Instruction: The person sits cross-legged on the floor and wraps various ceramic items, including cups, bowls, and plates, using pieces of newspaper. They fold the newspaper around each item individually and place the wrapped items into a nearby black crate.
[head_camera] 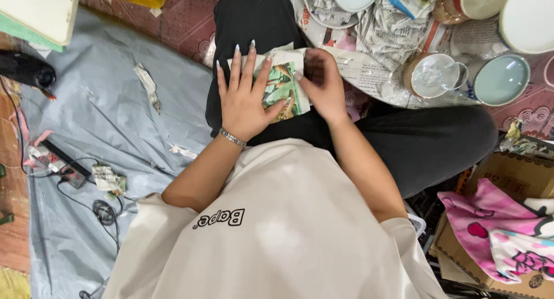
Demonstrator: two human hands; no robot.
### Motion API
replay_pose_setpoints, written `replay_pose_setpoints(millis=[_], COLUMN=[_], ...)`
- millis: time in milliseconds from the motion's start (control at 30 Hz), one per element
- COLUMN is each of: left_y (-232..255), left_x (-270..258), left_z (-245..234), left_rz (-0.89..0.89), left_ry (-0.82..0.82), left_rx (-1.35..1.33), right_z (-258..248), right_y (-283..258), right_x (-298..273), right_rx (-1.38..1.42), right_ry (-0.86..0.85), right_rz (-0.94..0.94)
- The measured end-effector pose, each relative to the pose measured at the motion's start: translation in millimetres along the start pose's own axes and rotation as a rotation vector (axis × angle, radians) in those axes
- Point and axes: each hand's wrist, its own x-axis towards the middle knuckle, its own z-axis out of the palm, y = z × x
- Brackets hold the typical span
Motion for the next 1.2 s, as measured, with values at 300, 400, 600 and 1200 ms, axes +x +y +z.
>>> replay_pose_setpoints(millis=[300, 400, 600, 1200], left_y=[8, 5, 6, -16], left_x=[10, 3, -3, -6], left_z=[-4, 3, 3, -18], left_rz=[-0.027, -0.052, -0.08, 0.08], left_ry=[0.048, 0.04, 0.065, 0.104], left_rx=[0.018, 0.001, 0.044, -0.111], right_z=[25, 21, 26, 7], right_y=[-39, -19, -2, 5], right_x=[-26, -22, -12, 1], right_rx=[-0.582, -0.616, -0.677, -0.605], right_ry=[-0.396, -0.445, -0.38, -0.452], right_rz=[-0.271, -0.259, -0.13, 0.063])
